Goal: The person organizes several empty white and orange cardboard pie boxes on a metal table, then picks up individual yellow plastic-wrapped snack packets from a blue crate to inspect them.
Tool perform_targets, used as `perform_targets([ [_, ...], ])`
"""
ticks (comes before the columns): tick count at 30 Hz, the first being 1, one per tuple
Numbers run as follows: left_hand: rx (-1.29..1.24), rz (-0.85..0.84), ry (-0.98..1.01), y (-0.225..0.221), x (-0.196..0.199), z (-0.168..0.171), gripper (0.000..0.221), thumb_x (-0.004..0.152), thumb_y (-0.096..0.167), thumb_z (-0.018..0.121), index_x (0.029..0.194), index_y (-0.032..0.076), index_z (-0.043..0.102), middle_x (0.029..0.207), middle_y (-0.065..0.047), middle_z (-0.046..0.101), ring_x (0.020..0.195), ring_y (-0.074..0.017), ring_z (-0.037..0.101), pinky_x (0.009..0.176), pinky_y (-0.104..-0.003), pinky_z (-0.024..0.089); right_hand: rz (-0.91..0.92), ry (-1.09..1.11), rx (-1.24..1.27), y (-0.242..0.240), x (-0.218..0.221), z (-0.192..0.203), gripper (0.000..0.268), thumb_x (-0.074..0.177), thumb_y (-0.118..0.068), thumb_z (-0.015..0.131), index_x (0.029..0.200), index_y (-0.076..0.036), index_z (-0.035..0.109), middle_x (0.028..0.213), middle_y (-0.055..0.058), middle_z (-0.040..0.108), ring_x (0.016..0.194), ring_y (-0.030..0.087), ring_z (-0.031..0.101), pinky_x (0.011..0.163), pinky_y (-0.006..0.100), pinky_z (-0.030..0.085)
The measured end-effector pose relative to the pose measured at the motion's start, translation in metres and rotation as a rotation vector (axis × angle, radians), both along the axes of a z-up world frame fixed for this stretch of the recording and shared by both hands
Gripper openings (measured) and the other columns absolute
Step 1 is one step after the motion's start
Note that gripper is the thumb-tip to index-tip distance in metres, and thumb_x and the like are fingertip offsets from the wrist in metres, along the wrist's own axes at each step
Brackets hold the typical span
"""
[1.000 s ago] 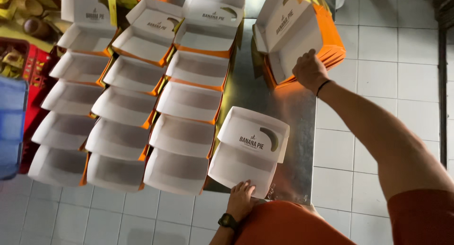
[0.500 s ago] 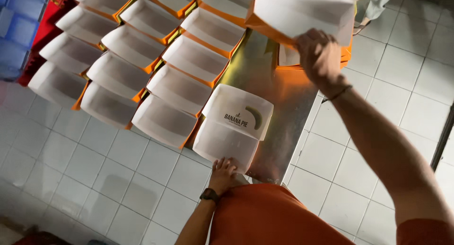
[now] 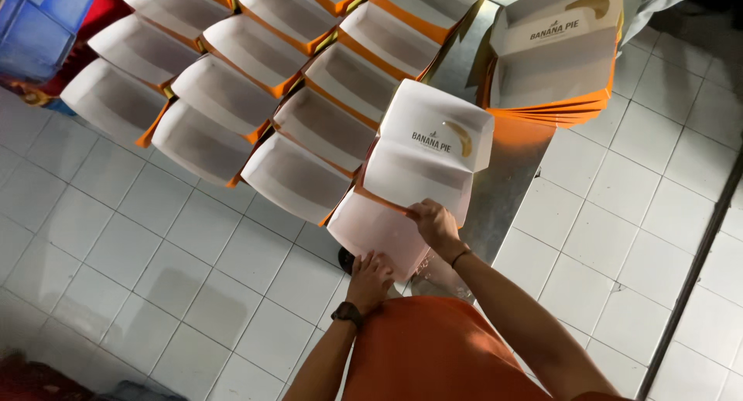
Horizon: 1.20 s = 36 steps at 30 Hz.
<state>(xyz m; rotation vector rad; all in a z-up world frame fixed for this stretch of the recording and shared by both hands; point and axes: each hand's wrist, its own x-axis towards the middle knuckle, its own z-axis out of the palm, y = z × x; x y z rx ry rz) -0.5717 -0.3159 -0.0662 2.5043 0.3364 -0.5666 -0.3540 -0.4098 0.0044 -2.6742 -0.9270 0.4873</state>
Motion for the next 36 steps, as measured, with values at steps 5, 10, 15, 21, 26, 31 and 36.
perform_targets([
  [5, 0.008, -0.032, -0.189, 0.011, -0.011, 0.003, 0.029, 0.102, 0.048, 0.054, 0.114, 0.025, 0.067, 0.141, -0.009, 0.056, 0.151, -0.0334, 0.034, 0.123, -0.057, 0.013, -0.226, 0.182, 0.405, 0.010, 0.013, -0.007, 0.018, 0.088, -0.030, 0.078, 0.097, -0.015, 0.079, 0.085, 0.016, 0.075, 0.088, 0.043, 0.072, 0.072, 0.057, 0.058],
  [10, 0.040, -0.034, -0.247, 0.016, -0.020, -0.003, 0.032, 0.101, 0.050, 0.052, 0.114, 0.026, 0.069, 0.140, -0.009, 0.055, 0.149, -0.0329, 0.035, 0.124, -0.055, 0.012, -0.192, -0.082, 0.326, -0.008, 0.026, 0.033, 0.015, 0.092, -0.039, 0.078, 0.094, -0.025, 0.078, 0.077, 0.005, 0.074, 0.082, 0.032, 0.074, 0.066, 0.046, 0.060],
  [15, 0.046, -0.045, -0.275, 0.022, -0.027, -0.004, 0.037, 0.100, 0.052, 0.051, 0.116, 0.024, 0.069, 0.144, -0.009, 0.056, 0.149, -0.0311, 0.038, 0.124, -0.054, 0.013, -0.160, -0.181, 0.215, -0.026, -0.002, 0.075, 0.020, 0.097, -0.045, 0.072, 0.091, -0.027, 0.076, 0.070, 0.001, 0.071, 0.068, 0.031, 0.073, 0.063, 0.046, 0.059],
  [21, -0.028, -0.035, -0.211, 0.026, -0.030, -0.004, 0.025, 0.099, 0.041, 0.060, 0.116, 0.026, 0.069, 0.143, -0.008, 0.057, 0.148, -0.0328, 0.040, 0.124, -0.054, 0.017, -0.283, -0.236, 0.530, -0.022, -0.025, 0.126, 0.019, 0.103, -0.024, 0.070, 0.087, -0.015, 0.073, 0.072, 0.007, 0.069, 0.067, 0.032, 0.071, 0.057, 0.040, 0.055],
  [26, -0.056, -0.053, -0.161, 0.029, -0.028, 0.001, 0.026, 0.100, 0.042, 0.058, 0.118, 0.026, 0.067, 0.146, -0.007, 0.055, 0.149, -0.0322, 0.037, 0.124, -0.054, 0.014, -0.203, -0.471, 0.824, 0.024, -0.003, 0.177, 0.026, 0.103, -0.016, 0.075, 0.079, -0.009, 0.071, 0.067, 0.006, 0.061, 0.059, 0.021, 0.062, 0.052, 0.030, 0.046],
  [31, -0.088, -0.059, -0.190, 0.032, -0.028, 0.008, 0.032, 0.101, 0.041, 0.046, 0.111, 0.022, 0.070, 0.141, -0.010, 0.056, 0.147, -0.0326, 0.036, 0.121, -0.056, 0.011, -0.197, -0.321, 0.730, 0.045, 0.053, 0.096, 0.029, 0.105, -0.028, 0.067, 0.088, -0.006, 0.074, 0.074, 0.006, 0.065, 0.062, 0.020, 0.062, 0.055, 0.031, 0.049],
  [36, -0.117, -0.092, -0.058, 0.033, -0.026, 0.017, 0.030, 0.100, 0.024, 0.042, 0.115, 0.018, 0.067, 0.150, -0.011, 0.047, 0.151, -0.0292, 0.027, 0.122, -0.057, 0.005, -0.141, 0.086, 0.379, 0.042, 0.067, 0.037, 0.032, 0.103, -0.028, 0.059, 0.126, -0.008, 0.070, 0.096, 0.012, 0.078, 0.078, 0.028, 0.071, 0.062, 0.042, 0.054],
])
